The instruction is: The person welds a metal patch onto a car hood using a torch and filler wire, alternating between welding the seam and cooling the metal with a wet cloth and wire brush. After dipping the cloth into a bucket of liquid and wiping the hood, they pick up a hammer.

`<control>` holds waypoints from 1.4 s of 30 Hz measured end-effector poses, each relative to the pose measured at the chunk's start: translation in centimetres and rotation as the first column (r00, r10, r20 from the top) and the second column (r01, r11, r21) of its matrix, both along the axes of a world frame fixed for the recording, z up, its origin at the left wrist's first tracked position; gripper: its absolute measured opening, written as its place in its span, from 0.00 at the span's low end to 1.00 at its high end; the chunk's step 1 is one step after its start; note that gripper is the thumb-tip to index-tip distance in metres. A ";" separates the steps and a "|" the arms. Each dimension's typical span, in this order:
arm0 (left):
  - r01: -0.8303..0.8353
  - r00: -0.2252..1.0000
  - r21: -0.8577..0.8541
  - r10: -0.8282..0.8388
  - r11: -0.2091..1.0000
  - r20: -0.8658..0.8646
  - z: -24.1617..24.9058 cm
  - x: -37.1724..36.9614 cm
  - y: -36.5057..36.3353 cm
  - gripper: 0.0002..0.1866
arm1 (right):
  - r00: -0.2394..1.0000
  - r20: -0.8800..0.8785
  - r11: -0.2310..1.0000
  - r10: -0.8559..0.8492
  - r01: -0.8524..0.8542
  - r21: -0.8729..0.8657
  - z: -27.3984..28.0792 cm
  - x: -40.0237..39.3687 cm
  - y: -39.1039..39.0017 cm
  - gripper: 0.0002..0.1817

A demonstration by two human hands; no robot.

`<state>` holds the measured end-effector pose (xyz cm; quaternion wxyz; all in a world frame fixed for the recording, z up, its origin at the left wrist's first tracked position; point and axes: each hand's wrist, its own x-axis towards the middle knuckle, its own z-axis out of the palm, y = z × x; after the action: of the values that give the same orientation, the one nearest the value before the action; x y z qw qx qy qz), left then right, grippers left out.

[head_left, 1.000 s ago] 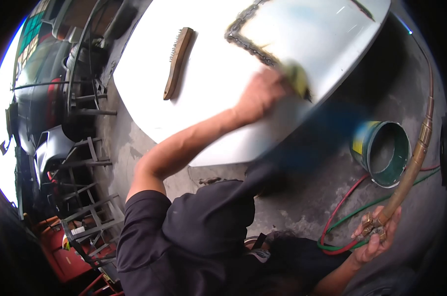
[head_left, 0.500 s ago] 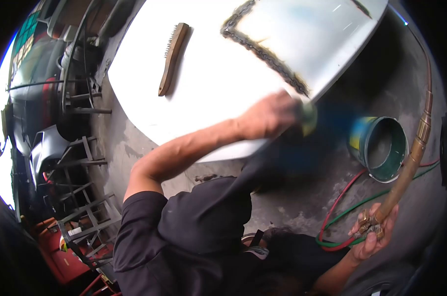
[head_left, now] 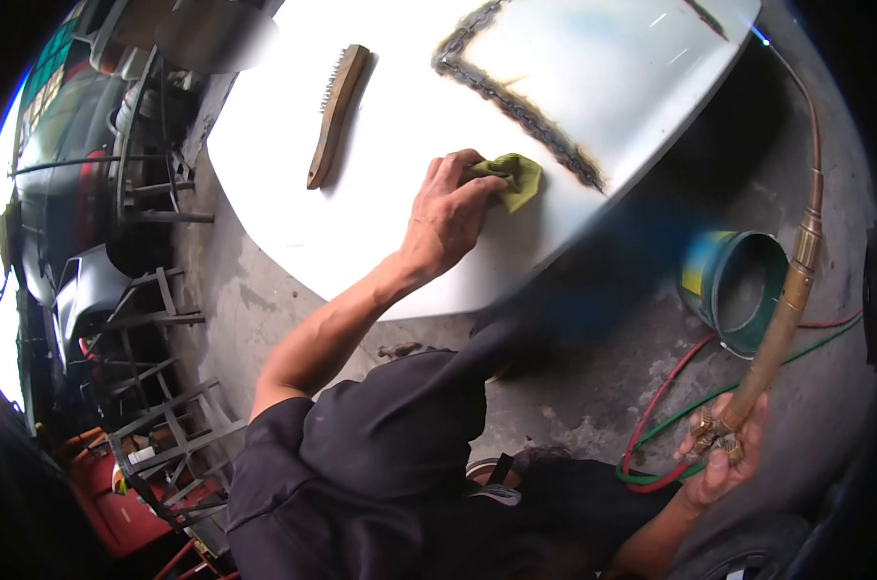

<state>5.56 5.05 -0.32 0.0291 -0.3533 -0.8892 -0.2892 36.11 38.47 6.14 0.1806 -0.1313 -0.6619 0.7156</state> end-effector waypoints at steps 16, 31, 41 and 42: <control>-0.196 0.977 0.011 0.197 0.980 -0.085 0.9 2.4 -6.3 0.37 | 0.979 0.048 0.980 0.199 -0.200 0.012 0.8 -2.9 -1.2 0.42; -0.805 0.153 -0.468 0.890 0.364 0.430 -14.8 32.7 -29.9 0.14 | 0.933 0.252 0.927 0.256 -0.311 0.210 6.7 -7.1 -2.7 0.42; -0.724 0.229 -0.516 0.864 0.459 0.448 -15.4 35.3 -26.7 0.16 | 0.898 0.342 0.903 0.276 -0.365 0.228 8.6 -10.9 -5.7 0.38; -0.748 0.190 -0.509 0.872 0.426 0.451 -14.0 35.3 -27.0 0.15 | 0.883 0.367 0.882 0.292 -0.397 0.254 8.6 -11.6 -5.9 0.38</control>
<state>40.91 -21.95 -14.30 -0.1714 0.2992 -0.9038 -0.2535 24.50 32.55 14.78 -0.0415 -0.0923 -0.8028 0.5876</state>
